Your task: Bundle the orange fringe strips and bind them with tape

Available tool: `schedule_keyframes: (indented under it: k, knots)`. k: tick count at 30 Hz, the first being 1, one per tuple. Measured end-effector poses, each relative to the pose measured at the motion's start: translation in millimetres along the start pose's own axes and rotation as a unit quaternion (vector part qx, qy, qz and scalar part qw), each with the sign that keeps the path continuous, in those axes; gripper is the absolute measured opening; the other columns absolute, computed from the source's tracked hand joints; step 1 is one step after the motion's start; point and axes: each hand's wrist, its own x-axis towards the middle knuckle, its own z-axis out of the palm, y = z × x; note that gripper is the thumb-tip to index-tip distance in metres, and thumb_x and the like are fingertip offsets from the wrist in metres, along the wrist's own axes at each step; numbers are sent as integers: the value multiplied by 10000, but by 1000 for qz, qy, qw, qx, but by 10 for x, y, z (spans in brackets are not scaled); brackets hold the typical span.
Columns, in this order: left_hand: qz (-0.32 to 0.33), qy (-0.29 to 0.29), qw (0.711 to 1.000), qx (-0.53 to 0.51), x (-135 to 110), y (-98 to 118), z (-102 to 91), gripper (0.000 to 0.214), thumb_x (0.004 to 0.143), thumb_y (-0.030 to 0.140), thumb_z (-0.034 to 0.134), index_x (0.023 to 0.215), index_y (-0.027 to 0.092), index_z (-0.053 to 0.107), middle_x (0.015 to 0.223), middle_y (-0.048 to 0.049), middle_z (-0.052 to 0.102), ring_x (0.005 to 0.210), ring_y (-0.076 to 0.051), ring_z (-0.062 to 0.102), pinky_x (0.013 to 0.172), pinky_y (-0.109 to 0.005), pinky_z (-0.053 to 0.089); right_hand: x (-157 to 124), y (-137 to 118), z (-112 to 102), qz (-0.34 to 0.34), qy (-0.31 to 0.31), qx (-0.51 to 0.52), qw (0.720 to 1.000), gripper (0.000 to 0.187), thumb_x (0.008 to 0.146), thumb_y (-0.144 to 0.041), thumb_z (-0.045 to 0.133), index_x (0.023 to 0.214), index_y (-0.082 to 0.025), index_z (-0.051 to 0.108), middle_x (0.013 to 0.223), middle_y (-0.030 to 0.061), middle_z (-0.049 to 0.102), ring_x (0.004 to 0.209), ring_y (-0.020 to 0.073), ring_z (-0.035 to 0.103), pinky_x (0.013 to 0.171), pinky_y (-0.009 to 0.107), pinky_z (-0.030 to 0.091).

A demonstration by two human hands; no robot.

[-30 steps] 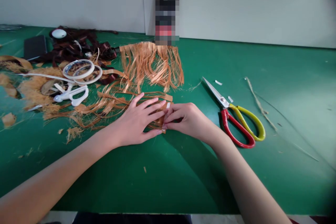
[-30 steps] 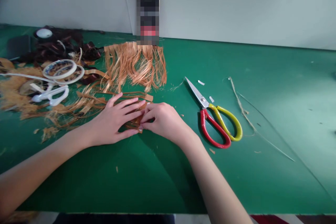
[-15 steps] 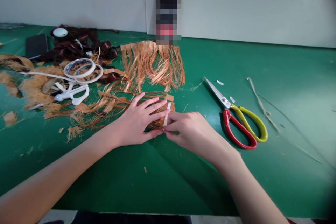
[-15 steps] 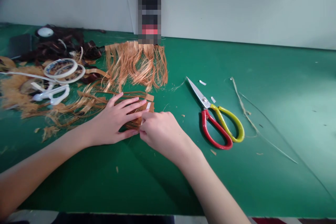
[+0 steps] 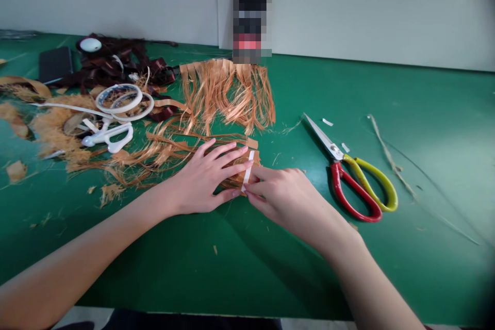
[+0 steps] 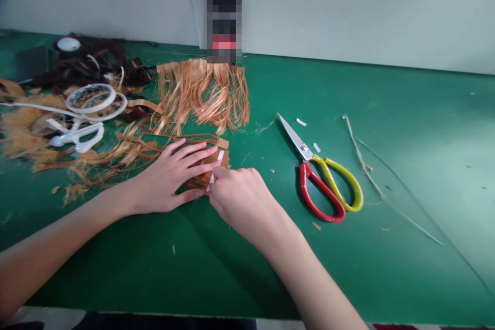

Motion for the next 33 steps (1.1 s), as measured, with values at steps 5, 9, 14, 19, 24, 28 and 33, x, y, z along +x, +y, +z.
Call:
schedule_keyframes:
  k: [5, 9, 14, 19, 24, 28, 33]
  knots:
    - [-6, 1, 1000, 0, 2, 5, 1, 493, 936, 424, 407, 1405, 277, 373, 1536, -28, 262, 1403, -262, 229, 1129, -537, 111, -3, -6, 22, -16, -1, 13, 1000, 253, 911, -193, 465, 824, -155, 699, 875, 33, 649, 559, 84, 468, 489, 284, 148]
    - [-6, 1, 1000, -6, 1, 4, 2, 523, 920, 448, 433, 1412, 286, 361, 1533, -29, 269, 1396, -271, 244, 1127, -539, 115, -3, -44, 43, -18, -13, -6, 1000, 215, 875, -161, 515, 764, -151, 698, 816, 32, 639, 545, 87, 468, 482, 287, 151]
    - [-5, 5, 1000, -10, 3, 4, -3, 525, 910, 438, 460, 1405, 287, 374, 1527, -38, 284, 1392, -276, 252, 1128, -537, 118, 1, -77, 74, -32, 15, -37, 999, 235, 868, -157, 516, 692, -148, 671, 778, 39, 622, 489, 83, 418, 465, 289, 150]
    - [-9, -3, 1000, -9, 9, 15, -15, 521, 907, 418, 462, 1404, 288, 372, 1527, -36, 283, 1398, -271, 238, 1127, -539, 114, 2, -78, 129, -42, 48, -43, 997, 228, 847, -123, 512, 666, -151, 648, 769, 42, 627, 474, 90, 410, 460, 287, 150]
    - [-14, -3, 1000, -12, 11, 22, -17, 510, 898, 413, 477, 1385, 285, 396, 1524, -28, 293, 1399, -262, 237, 1132, -531, 110, 25, -95, 160, -28, 64, -28, 997, 228, 830, -118, 498, 663, -143, 652, 759, 48, 631, 489, 99, 439, 466, 291, 168]
    - [-17, -1, 1000, -16, 9, 28, -14, 504, 898, 410, 483, 1378, 278, 403, 1521, -40, 299, 1398, -270, 240, 1130, -535, 116, 56, -103, 172, 13, 68, 13, 998, 207, 798, -123, 505, 673, -134, 670, 734, 45, 629, 513, 104, 465, 489, 290, 205]
    - [-14, -3, 1000, -19, 10, 31, -17, 483, 908, 442, 453, 1360, 273, 422, 1524, -43, 290, 1402, -276, 229, 1127, -546, 116, 88, -72, 173, 72, 78, 134, 985, 149, 735, -110, 545, 623, -126, 642, 730, 36, 626, 592, 104, 502, 557, 261, 307]
